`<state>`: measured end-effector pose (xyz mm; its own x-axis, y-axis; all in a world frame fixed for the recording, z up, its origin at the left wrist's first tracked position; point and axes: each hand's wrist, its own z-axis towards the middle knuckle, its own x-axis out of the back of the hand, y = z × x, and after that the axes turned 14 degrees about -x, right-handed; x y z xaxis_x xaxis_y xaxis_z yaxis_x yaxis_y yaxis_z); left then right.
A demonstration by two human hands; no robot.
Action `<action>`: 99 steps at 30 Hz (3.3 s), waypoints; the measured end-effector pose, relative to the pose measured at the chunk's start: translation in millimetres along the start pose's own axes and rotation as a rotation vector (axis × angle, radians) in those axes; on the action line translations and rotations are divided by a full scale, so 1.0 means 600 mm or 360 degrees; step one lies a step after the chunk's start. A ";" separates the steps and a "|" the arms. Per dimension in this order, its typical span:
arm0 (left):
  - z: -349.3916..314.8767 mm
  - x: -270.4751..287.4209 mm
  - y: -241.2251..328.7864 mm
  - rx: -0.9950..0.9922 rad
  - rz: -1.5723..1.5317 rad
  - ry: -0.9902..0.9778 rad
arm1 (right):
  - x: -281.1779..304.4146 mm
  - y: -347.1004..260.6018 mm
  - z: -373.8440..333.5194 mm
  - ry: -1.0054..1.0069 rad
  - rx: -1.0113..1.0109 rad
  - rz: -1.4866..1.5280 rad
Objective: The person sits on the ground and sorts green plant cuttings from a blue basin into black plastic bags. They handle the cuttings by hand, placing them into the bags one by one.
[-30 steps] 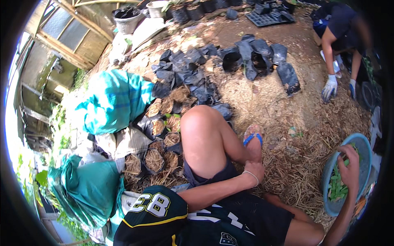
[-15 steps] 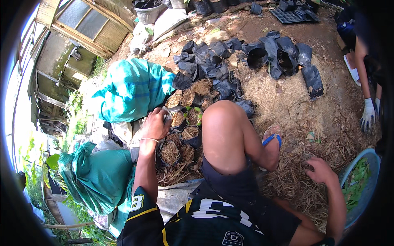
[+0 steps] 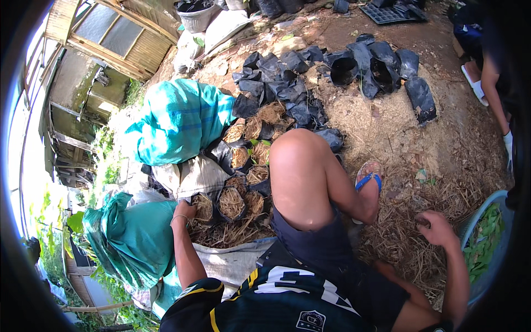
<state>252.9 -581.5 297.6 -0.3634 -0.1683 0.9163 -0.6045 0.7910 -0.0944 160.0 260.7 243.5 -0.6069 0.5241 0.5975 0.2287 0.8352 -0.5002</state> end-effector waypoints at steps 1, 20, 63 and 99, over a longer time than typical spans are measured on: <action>0.003 -0.007 -0.009 0.0003 -0.0039 0.0023 | -0.001 -0.001 -0.001 -0.0009 -0.0021 0.0010; -0.043 -0.011 0.177 -0.1328 -0.0408 0.1242 | -0.020 0.002 -0.017 0.0002 -0.0065 -0.0033; -0.017 -0.293 0.439 -0.1608 -0.0290 0.0353 | -0.045 0.063 -0.028 0.0065 -0.0033 -0.0162; 0.087 -0.261 0.444 -0.2019 -0.0021 0.0826 | -0.042 0.055 -0.028 -0.0080 -0.0220 -0.0524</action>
<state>111.9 -374.9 108.5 0.1121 -0.1641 0.9801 0.5539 0.8292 0.0755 195.5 278.0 222.2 -0.7012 0.2170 0.6791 0.1131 0.9744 -0.1945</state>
